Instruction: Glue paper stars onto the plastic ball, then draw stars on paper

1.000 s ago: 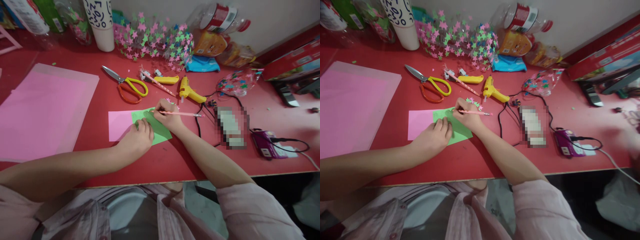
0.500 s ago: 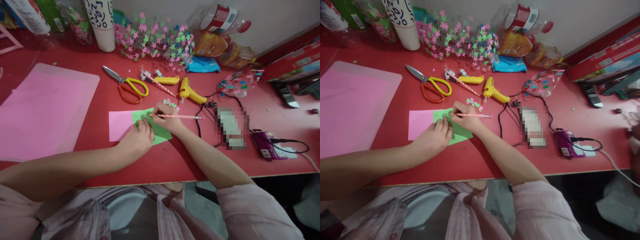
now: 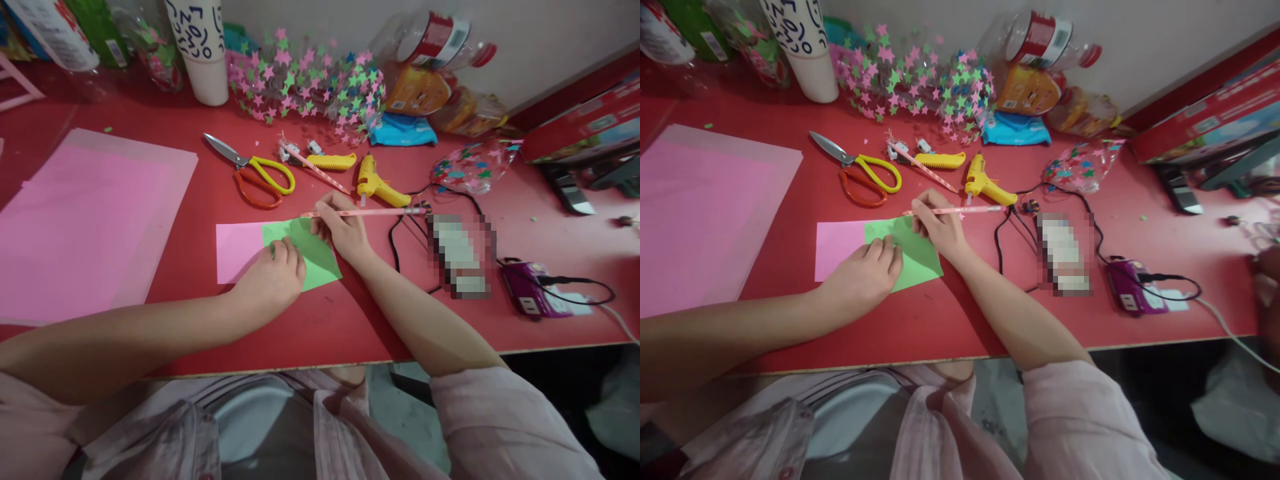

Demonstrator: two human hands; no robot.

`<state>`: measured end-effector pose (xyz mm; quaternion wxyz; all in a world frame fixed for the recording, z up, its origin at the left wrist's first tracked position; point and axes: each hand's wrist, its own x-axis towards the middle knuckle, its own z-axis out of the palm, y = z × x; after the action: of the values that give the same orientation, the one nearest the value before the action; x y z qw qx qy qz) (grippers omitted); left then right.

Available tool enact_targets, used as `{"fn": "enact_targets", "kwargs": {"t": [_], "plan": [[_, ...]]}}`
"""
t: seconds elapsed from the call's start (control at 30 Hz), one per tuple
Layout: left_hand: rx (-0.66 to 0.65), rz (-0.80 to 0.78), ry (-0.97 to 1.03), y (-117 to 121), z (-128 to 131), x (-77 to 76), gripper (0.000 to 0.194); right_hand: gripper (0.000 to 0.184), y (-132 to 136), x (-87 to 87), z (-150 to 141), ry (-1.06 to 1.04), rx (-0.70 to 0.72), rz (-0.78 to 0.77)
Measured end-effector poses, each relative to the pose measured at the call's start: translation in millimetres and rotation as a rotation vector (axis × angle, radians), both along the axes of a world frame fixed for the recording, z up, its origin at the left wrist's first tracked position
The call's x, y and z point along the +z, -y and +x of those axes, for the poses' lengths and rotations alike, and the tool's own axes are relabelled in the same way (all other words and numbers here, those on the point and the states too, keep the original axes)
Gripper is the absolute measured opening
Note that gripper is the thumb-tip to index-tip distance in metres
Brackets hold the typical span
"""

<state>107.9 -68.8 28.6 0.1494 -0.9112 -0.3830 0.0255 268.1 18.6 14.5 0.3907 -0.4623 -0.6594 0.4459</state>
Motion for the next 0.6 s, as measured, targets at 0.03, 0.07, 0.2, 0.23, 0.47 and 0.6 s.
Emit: {"fn": "enact_targets", "kwargs": {"t": [0.03, 0.07, 0.2, 0.23, 0.47, 0.6], "plan": [[0.002, -0.003, 0.000, -0.6, -0.6, 1.2, 0.037, 0.025, -0.3, 0.5, -0.1, -0.016, -0.017, -0.016], [0.005, -0.002, 0.002, -1.1, -1.2, 2.1, 0.036, 0.025, -0.6, 0.5, -0.3, -0.019, -0.020, -0.021], [-0.001, 0.020, 0.043, -2.4, -1.8, 0.5, 0.029, 0.015, -1.2, -2.6, 0.4, 0.000, 0.018, 0.056], [-0.003, 0.020, 0.055, -2.4, -1.7, -0.9, 0.028, 0.012, -1.3, -3.4, 1.1, 0.012, 0.038, 0.085], [0.015, -0.013, 0.071, 0.3, -0.4, -4.7, 0.031, 0.004, -0.8, -1.1, 2.8, 0.069, 0.125, 0.098], [0.009, -0.020, 0.082, -0.5, 0.0, -4.8, 0.025, 0.006, 2.0, 1.4, -0.7, 0.068, 0.136, 0.073]]}}
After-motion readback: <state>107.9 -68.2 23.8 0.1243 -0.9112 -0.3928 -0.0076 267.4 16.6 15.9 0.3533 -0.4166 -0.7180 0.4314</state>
